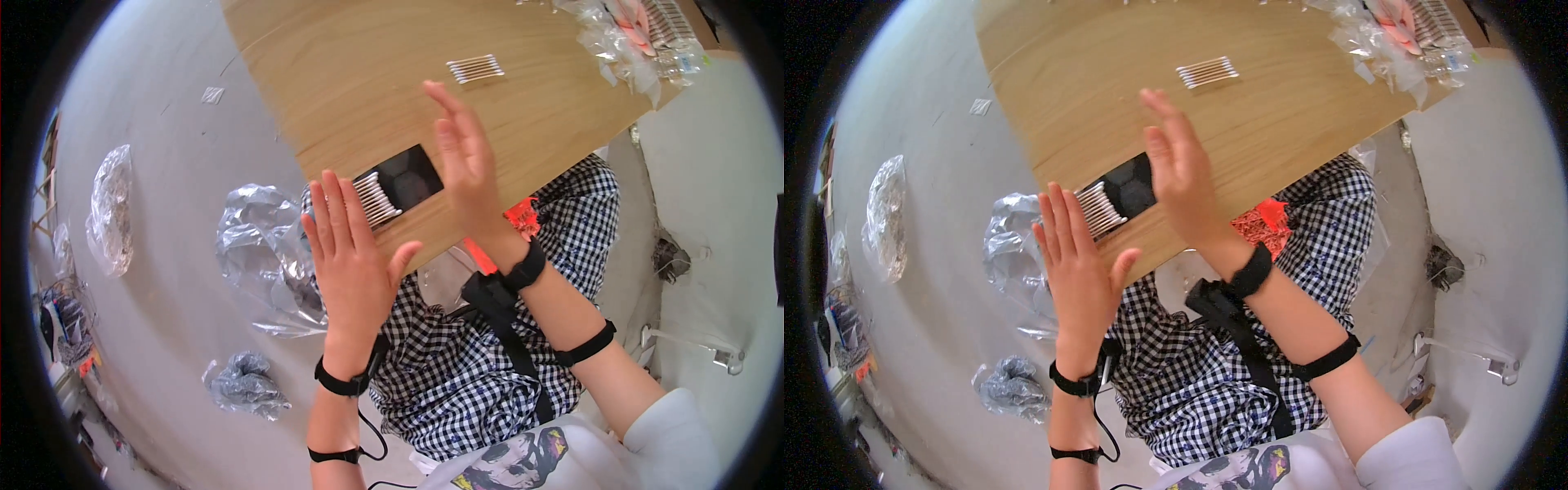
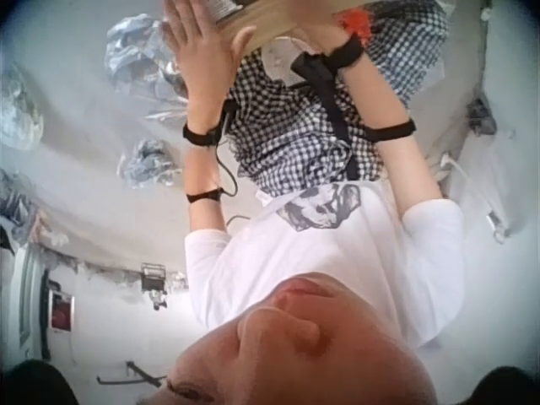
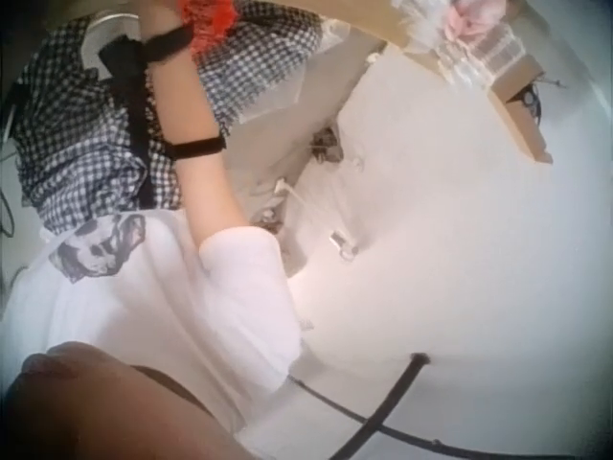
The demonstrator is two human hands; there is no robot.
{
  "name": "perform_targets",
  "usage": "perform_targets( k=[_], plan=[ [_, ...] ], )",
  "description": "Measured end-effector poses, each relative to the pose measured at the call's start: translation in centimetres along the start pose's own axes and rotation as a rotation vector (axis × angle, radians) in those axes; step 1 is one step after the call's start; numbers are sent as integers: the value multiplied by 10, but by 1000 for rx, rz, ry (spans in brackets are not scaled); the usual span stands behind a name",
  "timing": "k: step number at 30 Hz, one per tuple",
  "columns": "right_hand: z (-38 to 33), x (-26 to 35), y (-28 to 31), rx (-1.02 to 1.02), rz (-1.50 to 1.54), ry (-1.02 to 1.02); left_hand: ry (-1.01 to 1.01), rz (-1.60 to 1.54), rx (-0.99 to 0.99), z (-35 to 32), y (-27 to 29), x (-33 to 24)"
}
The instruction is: Organize cotton swabs into a neat stack and place them into a small plastic package.
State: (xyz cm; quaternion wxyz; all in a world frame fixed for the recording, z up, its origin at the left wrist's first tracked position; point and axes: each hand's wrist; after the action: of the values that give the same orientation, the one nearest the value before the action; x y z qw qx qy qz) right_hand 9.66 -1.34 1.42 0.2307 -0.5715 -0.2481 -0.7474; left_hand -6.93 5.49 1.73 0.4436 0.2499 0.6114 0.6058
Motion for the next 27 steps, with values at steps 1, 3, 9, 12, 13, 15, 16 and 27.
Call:
perform_targets(
  k=[1,3,9,12,13,15,16,27],
  plan=[
    [0,-2,20,-49,-26,27,-22,-23,73,2,0,-9],
    [-2,-9,54,-118,-83,76,-21,24,128,1,-4,-17],
    [15,-35,155,-268,-360,38,-25,134,173,-2,5,-15],
    [34,-45,198,-326,-559,21,-35,162,186,0,7,-18],
    [40,-50,204,-304,-628,20,-31,155,195,-1,6,-18],
    [57,-61,210,-288,-687,24,-22,159,224,-1,6,-18],
    [68,-65,210,-212,-726,52,-29,164,215,-1,5,-19],
    [87,-85,271,-444,-1171,-166,-16,188,258,-1,6,-20]
  ],
)
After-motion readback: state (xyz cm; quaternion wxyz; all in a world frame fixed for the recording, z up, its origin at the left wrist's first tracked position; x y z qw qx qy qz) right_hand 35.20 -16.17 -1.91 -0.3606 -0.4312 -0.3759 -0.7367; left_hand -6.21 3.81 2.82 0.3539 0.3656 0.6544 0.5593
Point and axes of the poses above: each hand's wrist, its own z-axis towards the middle knuckle, its own y-axis out of the back of the hand, x = y × z, and after that the axes turned 9 degrees about z, right-handed
